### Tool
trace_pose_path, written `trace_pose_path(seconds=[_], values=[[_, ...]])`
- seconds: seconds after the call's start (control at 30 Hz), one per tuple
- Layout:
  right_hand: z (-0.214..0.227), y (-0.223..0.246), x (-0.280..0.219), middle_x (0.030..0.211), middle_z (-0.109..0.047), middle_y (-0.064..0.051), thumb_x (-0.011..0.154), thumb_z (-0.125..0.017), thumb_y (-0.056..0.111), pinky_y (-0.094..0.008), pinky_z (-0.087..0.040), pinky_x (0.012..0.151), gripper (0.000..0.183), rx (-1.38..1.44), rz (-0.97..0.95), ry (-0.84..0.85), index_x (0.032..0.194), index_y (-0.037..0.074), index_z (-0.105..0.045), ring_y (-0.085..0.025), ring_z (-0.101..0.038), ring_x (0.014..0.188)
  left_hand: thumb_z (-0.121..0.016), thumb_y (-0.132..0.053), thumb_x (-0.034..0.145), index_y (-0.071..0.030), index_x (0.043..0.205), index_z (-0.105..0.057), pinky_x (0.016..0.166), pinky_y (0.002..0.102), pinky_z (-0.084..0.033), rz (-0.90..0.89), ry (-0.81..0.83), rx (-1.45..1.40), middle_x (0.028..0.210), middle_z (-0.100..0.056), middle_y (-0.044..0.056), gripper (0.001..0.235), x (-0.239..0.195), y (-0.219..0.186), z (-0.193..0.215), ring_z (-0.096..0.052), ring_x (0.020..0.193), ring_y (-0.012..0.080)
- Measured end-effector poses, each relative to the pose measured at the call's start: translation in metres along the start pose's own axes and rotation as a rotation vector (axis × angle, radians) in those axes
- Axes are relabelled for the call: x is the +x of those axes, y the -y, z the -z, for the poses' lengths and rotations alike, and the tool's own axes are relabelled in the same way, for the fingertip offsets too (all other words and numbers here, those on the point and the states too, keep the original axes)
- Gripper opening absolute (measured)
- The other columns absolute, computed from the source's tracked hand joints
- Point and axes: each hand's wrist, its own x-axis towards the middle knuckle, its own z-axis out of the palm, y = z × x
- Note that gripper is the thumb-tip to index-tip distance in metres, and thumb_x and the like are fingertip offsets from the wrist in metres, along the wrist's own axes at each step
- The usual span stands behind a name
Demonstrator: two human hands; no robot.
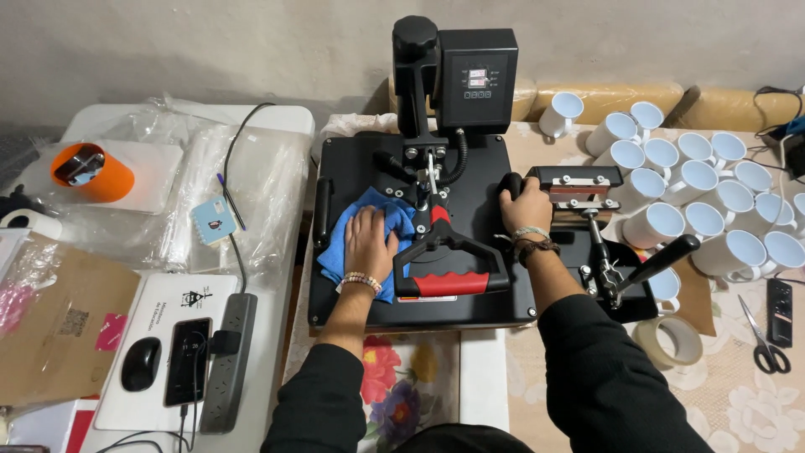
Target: The person is organizing white mugs on a table, cleaning the heat press surface with a blue cloth, and preparing the machine for use.
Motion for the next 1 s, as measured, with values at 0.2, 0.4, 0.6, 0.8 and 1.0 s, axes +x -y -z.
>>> trace_pose_path(seconds=[0.2,0.4,0.6,0.8,1.0], values=[[0.006,0.005,-0.004,0.101,-0.07,-0.027,0.09,-0.064,0.039,-0.054,-0.056,0.087,0.049,0.026,-0.004,0.006,0.127,0.008,-0.056,-0.048,-0.07,0.099,-0.061,-0.026,0.091,-0.006,0.135,-0.051,0.12,0.052,-0.028,-0.011,-0.028,0.006,0.141,-0.05,0.017,0.05,-0.002,0.002,-0.006,-0.044,0.14,0.0344],[0.005,0.004,-0.003,0.104,-0.07,-0.025,0.091,-0.063,0.04,-0.053,-0.056,0.089,0.047,-0.021,-0.015,0.016,0.127,0.01,-0.054,-0.046,-0.07,0.101,-0.06,-0.027,0.09,-0.005,0.142,-0.046,0.121,0.053,-0.024,-0.002,-0.054,0.006,0.149,-0.046,0.021,0.058,-0.002,0.003,-0.011,-0.04,0.143,0.0375],[0.005,0.005,-0.005,0.103,-0.071,-0.025,0.092,-0.063,0.039,-0.053,-0.056,0.089,0.046,-0.02,-0.01,0.019,0.126,0.01,-0.054,-0.046,-0.07,0.102,-0.062,-0.033,0.089,-0.008,0.144,-0.047,0.122,0.053,-0.024,0.009,-0.037,0.027,0.152,-0.045,0.019,0.062,-0.001,0.006,-0.014,-0.038,0.145,0.0359],[0.002,0.003,-0.002,0.103,-0.07,-0.025,0.091,-0.063,0.039,-0.053,-0.056,0.088,0.047,-0.024,-0.013,0.013,0.127,0.011,-0.053,-0.046,-0.07,0.101,-0.061,-0.035,0.09,-0.008,0.143,-0.051,0.122,0.053,-0.023,0.033,-0.005,-0.016,0.153,-0.044,0.018,0.059,-0.001,0.001,-0.004,-0.038,0.145,0.0354],[0.006,0.007,-0.006,0.102,-0.069,-0.027,0.091,-0.063,0.038,-0.054,-0.056,0.088,0.046,-0.007,-0.014,0.01,0.125,0.008,-0.055,-0.048,-0.069,0.101,-0.062,-0.035,0.089,-0.009,0.144,-0.049,0.121,0.054,-0.024,0.021,-0.026,-0.018,0.152,-0.045,0.019,0.061,-0.001,0.004,-0.01,-0.039,0.144,0.0362]])
